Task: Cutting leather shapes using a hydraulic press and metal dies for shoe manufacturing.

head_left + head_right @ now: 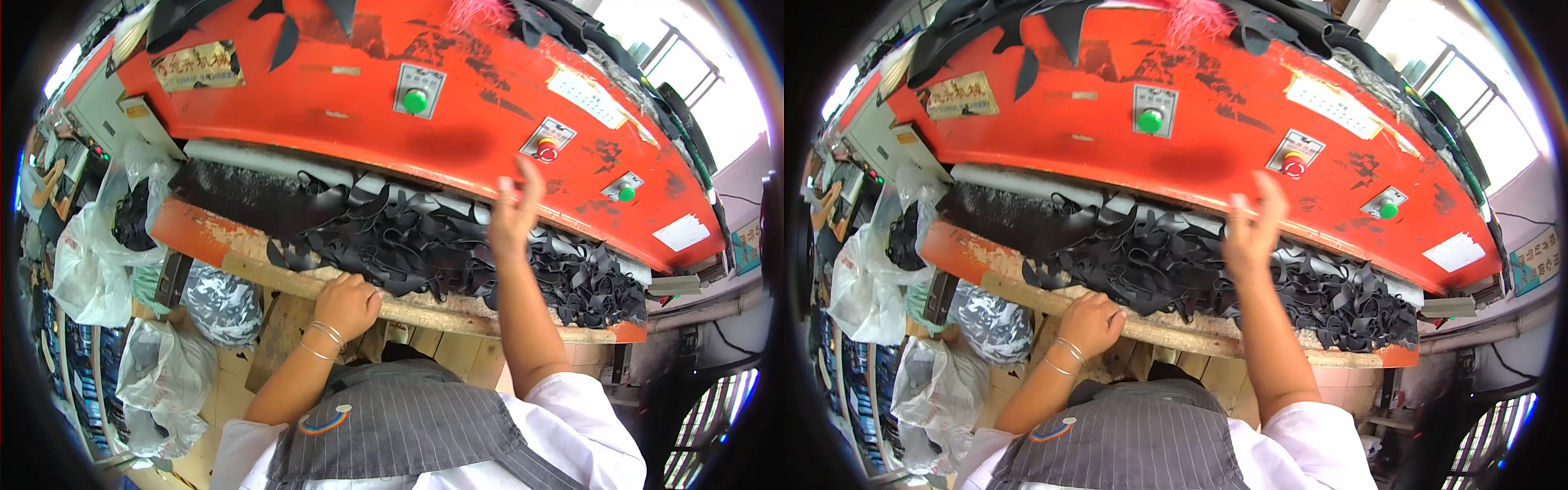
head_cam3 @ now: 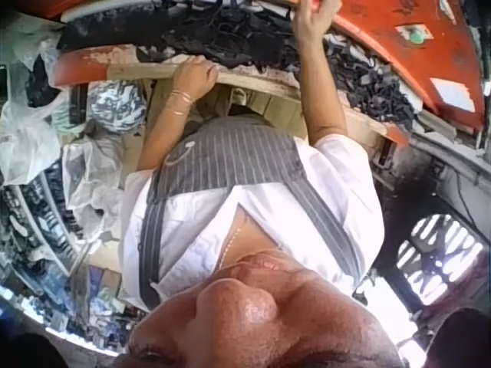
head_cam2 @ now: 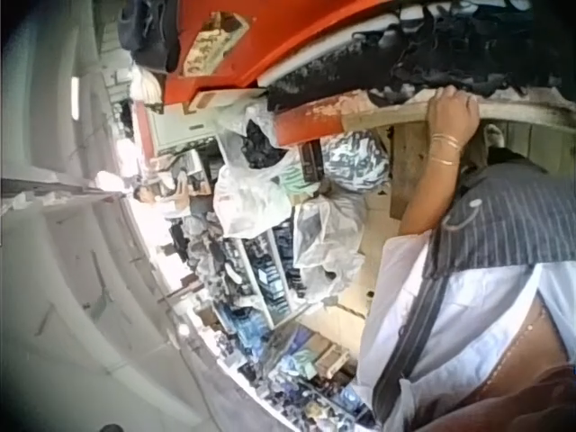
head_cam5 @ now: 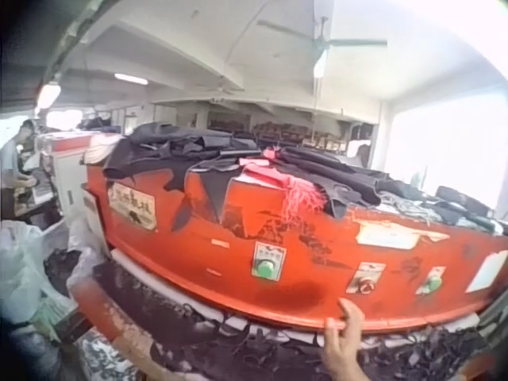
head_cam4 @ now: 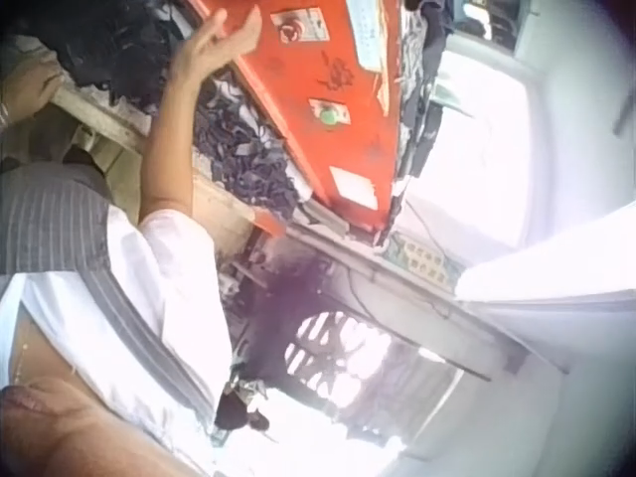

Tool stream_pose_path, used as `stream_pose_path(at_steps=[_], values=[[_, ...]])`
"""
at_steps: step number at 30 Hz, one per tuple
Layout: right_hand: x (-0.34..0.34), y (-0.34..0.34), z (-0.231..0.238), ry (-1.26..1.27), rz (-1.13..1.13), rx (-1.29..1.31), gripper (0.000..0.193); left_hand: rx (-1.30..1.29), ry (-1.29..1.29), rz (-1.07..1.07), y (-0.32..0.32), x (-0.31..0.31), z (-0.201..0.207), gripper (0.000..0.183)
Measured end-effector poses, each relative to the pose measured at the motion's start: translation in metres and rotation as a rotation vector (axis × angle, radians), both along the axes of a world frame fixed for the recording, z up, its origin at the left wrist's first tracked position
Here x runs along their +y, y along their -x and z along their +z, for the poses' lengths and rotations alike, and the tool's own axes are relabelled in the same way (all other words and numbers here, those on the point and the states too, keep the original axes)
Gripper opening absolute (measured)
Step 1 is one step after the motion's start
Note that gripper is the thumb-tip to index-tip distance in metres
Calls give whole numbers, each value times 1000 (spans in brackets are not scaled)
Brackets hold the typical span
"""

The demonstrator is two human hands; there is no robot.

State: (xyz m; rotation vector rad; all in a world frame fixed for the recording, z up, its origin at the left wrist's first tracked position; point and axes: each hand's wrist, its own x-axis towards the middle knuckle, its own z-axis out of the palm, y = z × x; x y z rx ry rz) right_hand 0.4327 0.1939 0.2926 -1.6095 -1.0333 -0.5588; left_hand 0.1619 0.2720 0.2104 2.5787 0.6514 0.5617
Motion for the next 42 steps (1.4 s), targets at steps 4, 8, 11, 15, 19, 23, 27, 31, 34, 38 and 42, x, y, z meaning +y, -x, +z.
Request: stream_pose_path(at_steps=[4, 8, 11, 15, 19, 23, 27, 31, 34, 38, 42], values=[[40, 31, -10, 234, 278, -1, 37, -39, 2, 29, -10, 5, -3, 19], [57, 2, -14, 577, 385, -56, 43, 55, 59, -21, -17, 18, -1, 25], [81, -25, -25, 764, 325, -66, 51, 268, 167, -206, -27, 48, 11, 32], [124, -43, -50, 909, 207, -53, 62, 69, 286, -160, -91, 105, 47, 19], [156, -54, -66, 1089, 225, 2, 63, -265, 43, -4, -175, 185, 20, 28], [164, -98, -79, 881, 436, 222, 49, 18, -126, 52, -204, 228, -23, 33], [180, -119, -79, 703, 285, 620, 44, -51, -117, 14, -202, 235, -43, 35], [226, -94, -70, 689, 270, 157, 50, -137, -18, 56, -208, 244, -43, 50], [244, -82, -84, 774, 196, 192, 53, -162, 102, 65, -209, 246, -41, 62], [230, -78, -90, 810, 225, 23, 66, -123, 131, 98, -208, 250, -37, 69], [220, -92, -101, 768, 251, 12, 73, -69, 162, 62, -210, 258, -27, 71]])
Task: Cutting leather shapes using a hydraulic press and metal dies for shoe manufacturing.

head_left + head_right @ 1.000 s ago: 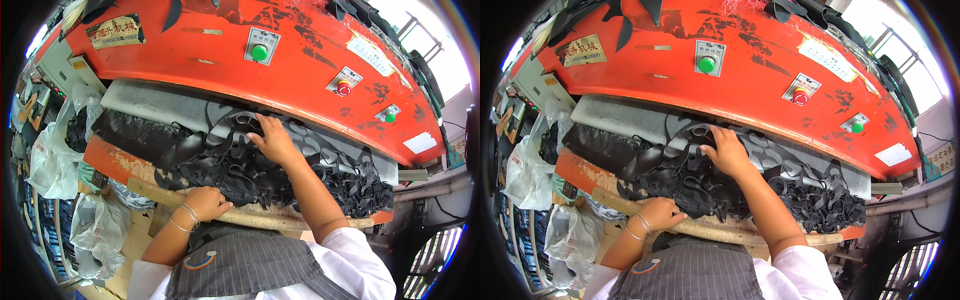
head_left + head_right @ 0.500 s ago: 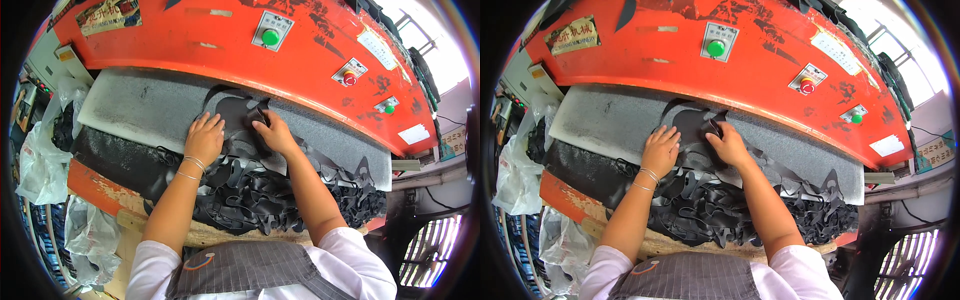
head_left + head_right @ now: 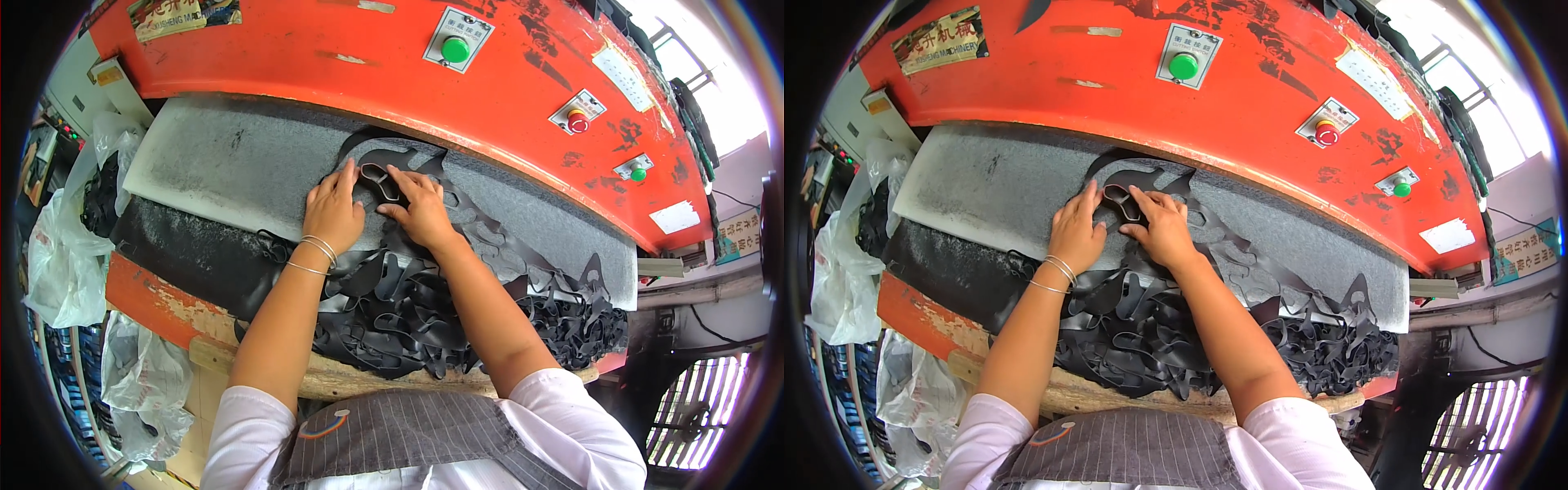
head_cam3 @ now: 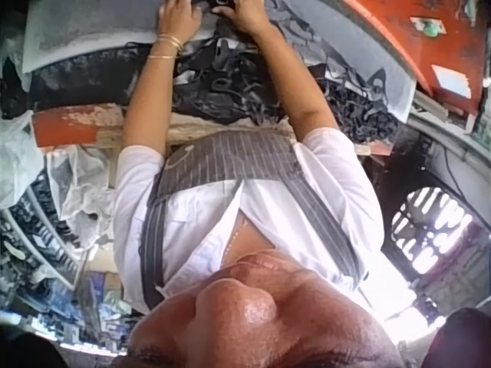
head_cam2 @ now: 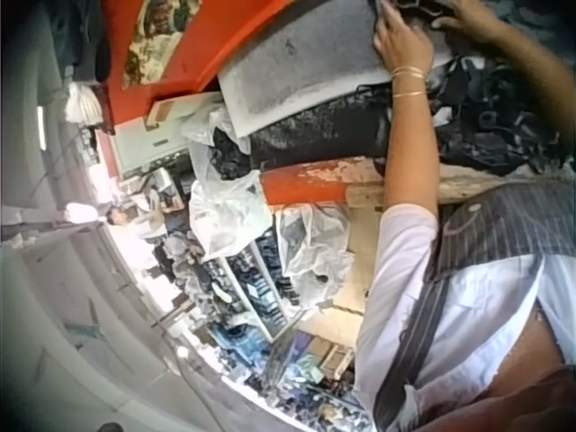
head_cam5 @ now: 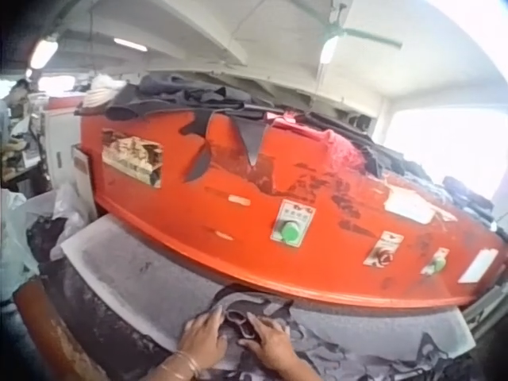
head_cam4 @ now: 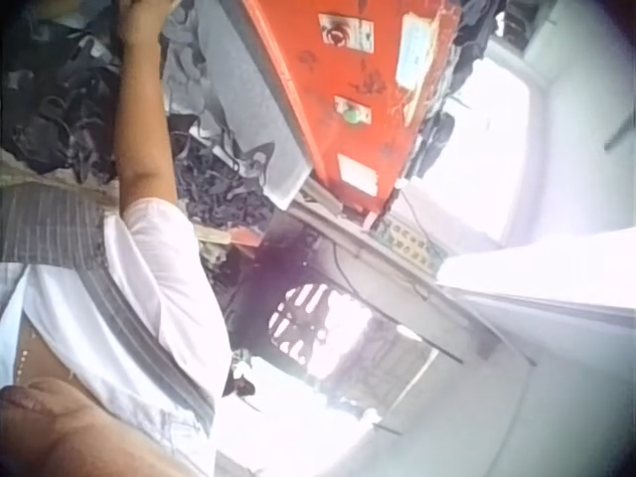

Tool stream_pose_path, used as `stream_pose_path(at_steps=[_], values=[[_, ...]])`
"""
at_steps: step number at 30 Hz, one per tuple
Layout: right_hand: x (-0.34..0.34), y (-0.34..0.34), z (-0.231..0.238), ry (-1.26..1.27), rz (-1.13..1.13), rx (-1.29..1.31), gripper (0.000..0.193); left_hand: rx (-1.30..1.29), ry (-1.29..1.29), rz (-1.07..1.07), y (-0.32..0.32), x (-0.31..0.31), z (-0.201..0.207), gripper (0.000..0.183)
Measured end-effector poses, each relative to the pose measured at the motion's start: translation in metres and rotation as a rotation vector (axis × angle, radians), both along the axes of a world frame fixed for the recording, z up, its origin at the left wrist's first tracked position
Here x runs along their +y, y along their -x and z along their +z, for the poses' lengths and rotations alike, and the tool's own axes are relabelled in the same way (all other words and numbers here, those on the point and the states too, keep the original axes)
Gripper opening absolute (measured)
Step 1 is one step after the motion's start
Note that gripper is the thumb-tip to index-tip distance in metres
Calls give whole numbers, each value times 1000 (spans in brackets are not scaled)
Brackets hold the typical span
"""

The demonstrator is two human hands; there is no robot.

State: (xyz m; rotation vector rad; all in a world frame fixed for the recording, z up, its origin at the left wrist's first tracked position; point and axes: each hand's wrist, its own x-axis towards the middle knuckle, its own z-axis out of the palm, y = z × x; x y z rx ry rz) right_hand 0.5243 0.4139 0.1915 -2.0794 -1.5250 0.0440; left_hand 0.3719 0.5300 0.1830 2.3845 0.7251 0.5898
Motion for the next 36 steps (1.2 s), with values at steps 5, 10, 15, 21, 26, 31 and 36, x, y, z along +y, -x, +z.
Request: stream_pose_path(at_steps=[5, 10, 15, 21, 26, 31, 36], values=[[-7, 4, 1, 11, -43, -13, 71, 129, -45, 28, -1, -8, -6, 74], [-18, -2, 18, -61, -42, 57, 81, 1, 29, 47, -6, -11, 5, 74], [-98, -43, 90, -638, -313, 78, 69, -339, -23, 144, -17, -13, 43, 42], [-231, -209, 173, -1115, -1125, -220, 73, -713, -234, -312, -83, -81, 167, 13], [-259, -229, 171, -1014, -1007, 10, 81, -357, -402, -289, -96, -85, 163, 19], [-293, -205, 144, -965, -973, -30, 80, -503, -292, -321, -32, -109, 136, 18], [-262, -168, 169, -886, -961, -154, 83, -415, -529, -186, -22, -88, 173, 26]])
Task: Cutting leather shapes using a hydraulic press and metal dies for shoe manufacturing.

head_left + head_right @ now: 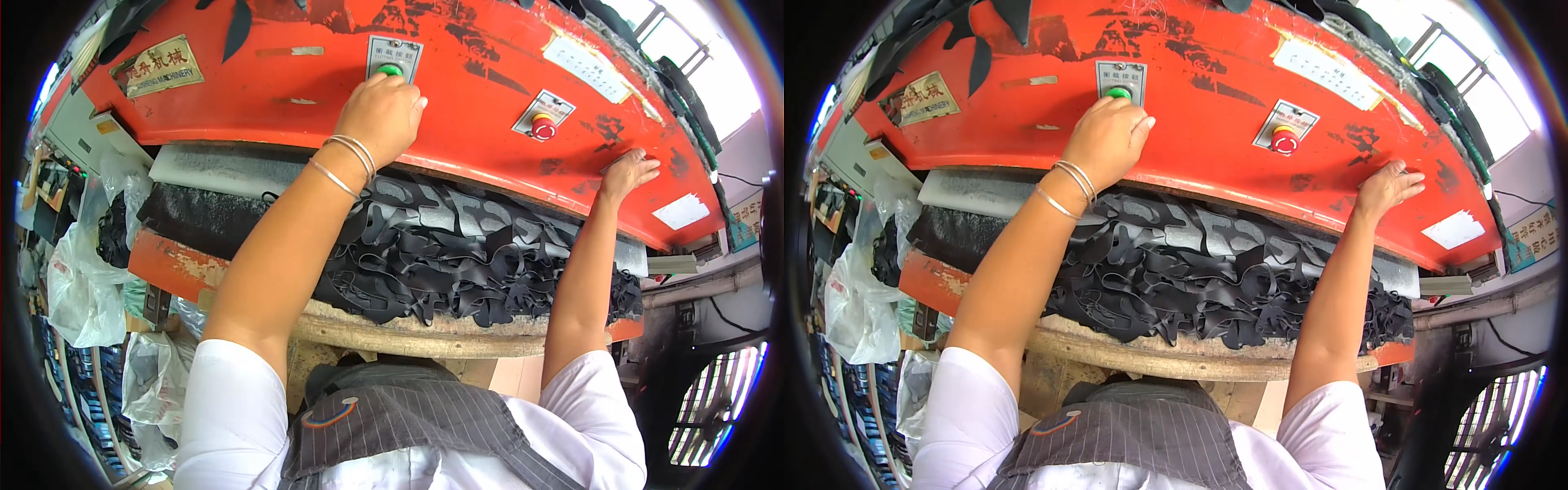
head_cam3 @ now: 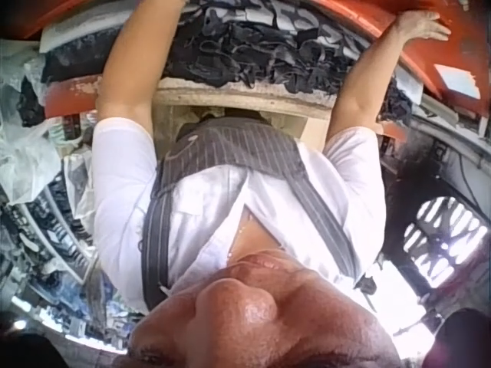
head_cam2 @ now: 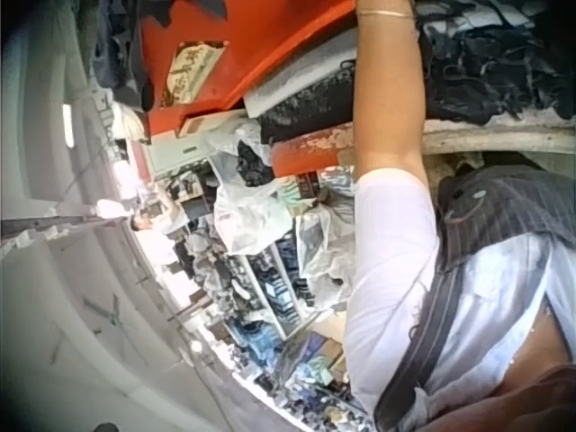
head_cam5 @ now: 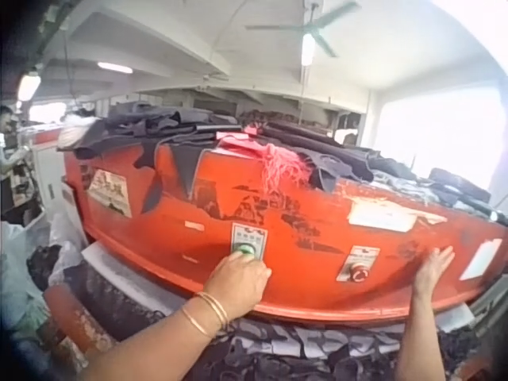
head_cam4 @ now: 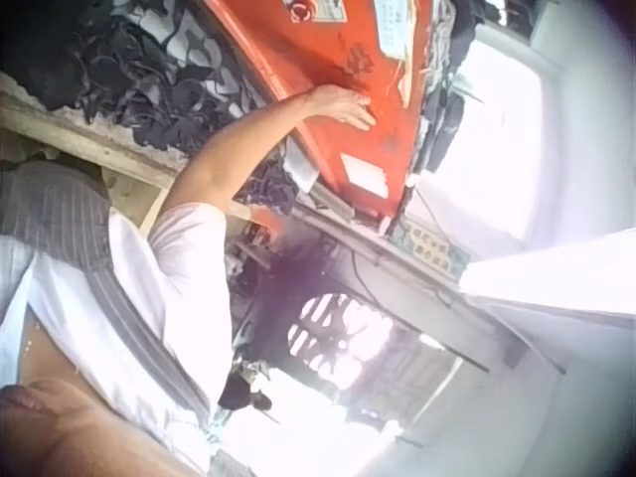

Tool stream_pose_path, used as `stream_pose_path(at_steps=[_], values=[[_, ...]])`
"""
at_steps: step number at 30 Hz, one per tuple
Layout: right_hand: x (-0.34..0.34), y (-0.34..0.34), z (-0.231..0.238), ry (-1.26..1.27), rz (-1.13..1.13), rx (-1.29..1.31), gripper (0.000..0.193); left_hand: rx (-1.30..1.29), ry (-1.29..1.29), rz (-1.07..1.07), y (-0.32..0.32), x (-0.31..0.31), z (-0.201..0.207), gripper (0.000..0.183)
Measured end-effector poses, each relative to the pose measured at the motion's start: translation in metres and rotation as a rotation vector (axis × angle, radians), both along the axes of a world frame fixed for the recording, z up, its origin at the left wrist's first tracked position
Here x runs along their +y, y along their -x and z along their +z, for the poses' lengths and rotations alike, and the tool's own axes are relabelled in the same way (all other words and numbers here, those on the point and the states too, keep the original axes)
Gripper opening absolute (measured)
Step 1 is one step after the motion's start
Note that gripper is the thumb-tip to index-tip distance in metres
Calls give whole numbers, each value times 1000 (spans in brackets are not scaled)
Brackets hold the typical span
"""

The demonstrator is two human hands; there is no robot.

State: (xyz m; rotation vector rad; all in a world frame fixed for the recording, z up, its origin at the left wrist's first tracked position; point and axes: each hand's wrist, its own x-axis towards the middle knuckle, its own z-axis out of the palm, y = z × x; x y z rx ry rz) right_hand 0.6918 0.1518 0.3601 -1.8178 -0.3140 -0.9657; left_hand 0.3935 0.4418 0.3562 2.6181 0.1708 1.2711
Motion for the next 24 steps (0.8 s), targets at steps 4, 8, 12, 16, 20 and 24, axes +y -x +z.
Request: stream_pose_path(at_steps=[4, 8, 12, 16, 20, 24], values=[[-23, 50, -27, 92, 32, -28, 81, 238, 177, -44, 57, -35, -19, 27], [-20, 183, -82, 275, 628, 255, 50, 642, 413, -34, 164, -77, -96, 31], [-14, 316, -101, 916, 1220, 271, 50, 658, 561, -25, 232, -130, -137, 28], [-2, 381, -144, 1066, 1231, 7, 50, 393, 389, 76, 229, -148, -149, 20], [10, 391, -152, 1121, 1082, -69, 38, 414, 355, 171, 226, -145, -152, 18], [11, 381, -144, 1146, 1130, -48, 36, 476, 349, 148, 218, -136, -147, 19]])
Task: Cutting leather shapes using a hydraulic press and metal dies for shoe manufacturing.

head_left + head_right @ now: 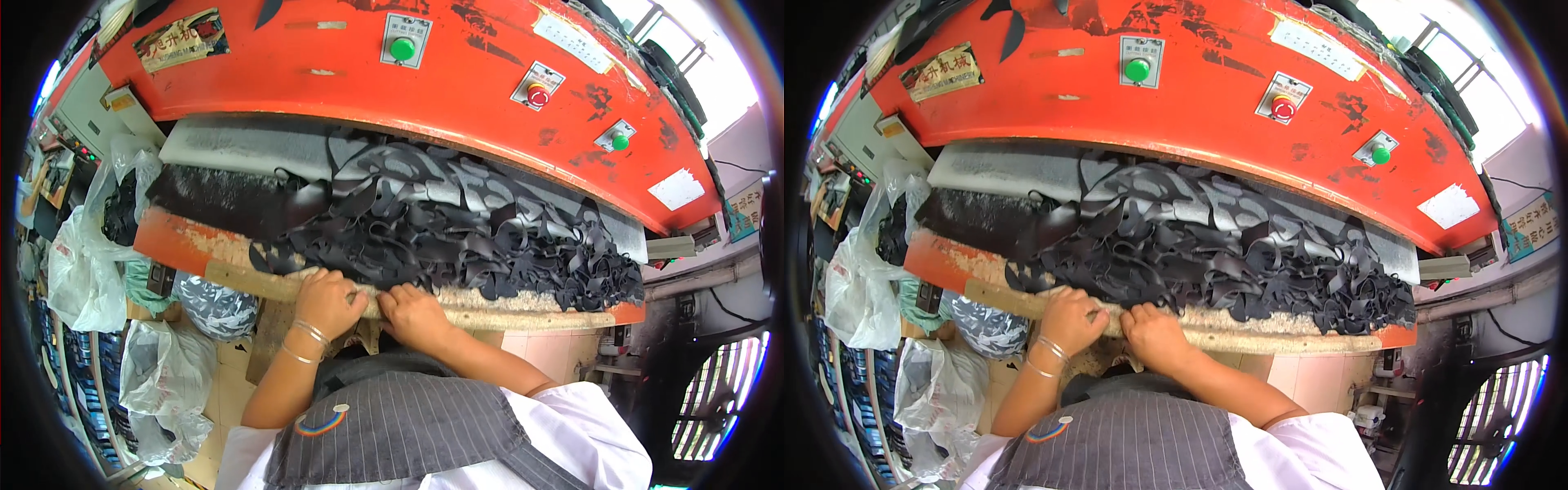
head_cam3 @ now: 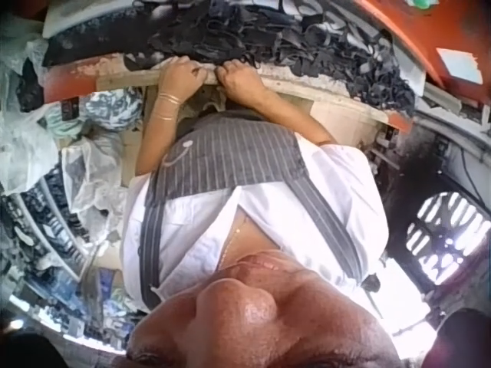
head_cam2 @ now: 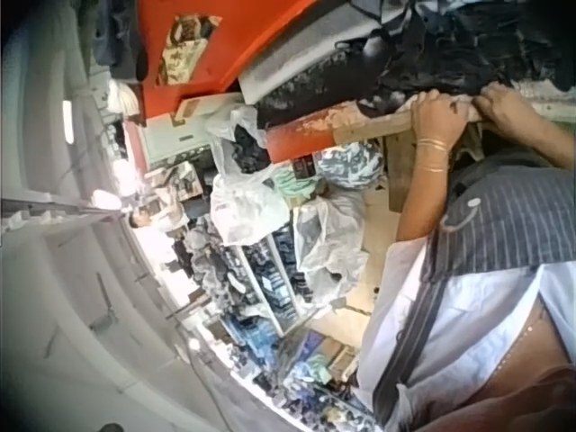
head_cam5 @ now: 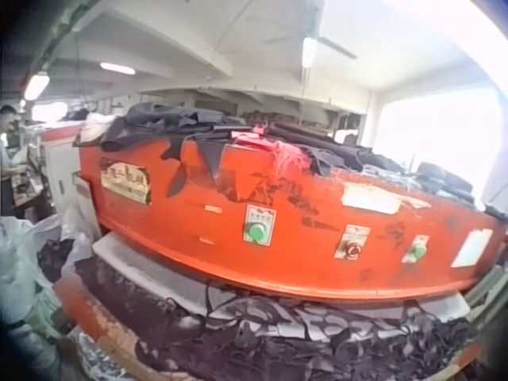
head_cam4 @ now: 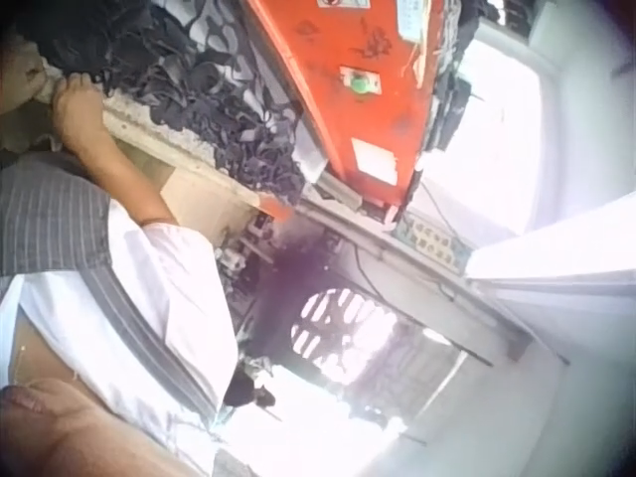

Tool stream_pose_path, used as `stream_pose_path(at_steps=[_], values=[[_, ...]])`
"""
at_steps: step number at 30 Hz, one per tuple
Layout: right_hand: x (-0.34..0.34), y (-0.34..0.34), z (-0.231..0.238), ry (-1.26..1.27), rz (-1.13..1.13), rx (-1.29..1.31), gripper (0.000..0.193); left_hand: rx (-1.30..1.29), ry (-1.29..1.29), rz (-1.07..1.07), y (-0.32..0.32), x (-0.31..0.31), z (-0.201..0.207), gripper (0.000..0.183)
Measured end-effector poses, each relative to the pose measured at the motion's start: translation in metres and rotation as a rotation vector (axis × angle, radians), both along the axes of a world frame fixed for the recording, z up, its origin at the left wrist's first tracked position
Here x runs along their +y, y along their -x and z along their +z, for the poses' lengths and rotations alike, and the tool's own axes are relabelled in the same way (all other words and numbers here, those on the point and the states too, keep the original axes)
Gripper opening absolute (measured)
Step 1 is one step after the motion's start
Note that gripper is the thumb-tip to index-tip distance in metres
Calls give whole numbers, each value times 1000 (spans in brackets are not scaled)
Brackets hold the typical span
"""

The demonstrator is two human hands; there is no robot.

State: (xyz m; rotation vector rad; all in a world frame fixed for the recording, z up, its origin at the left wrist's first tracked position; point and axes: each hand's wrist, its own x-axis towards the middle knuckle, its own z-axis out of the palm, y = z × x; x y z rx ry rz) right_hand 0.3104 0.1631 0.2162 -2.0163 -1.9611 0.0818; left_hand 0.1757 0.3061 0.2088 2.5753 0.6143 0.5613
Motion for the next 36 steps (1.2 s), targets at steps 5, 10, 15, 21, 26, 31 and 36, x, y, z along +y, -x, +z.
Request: stream_pose_path(at_steps=[5, 10, 15, 21, 26, 31, 36], values=[[30, -53, 41, 431, 151, 375, 31, 221, 183, -152, -15, 37, 25, 25], [152, -141, 35, -118, -181, 297, 33, -232, 157, -66, -115, 120, 33, 16], [267, -182, 9, -129, -292, 105, 38, 166, -178, 148, -175, 182, -14, 51], [262, -247, -16, -246, -260, 693, 33, 120, -105, 30, -174, 192, -31, 53], [214, -193, 8, -21, -212, 1155, 32, -346, 392, -50, -164, 185, -7, 43], [196, -165, 15, -68, -194, 1180, 25, -409, 739, -172, -159, 183, -10, 36], [209, -159, 20, -344, -123, 417, 27, -539, 958, -15, -164, 180, -14, 28]])
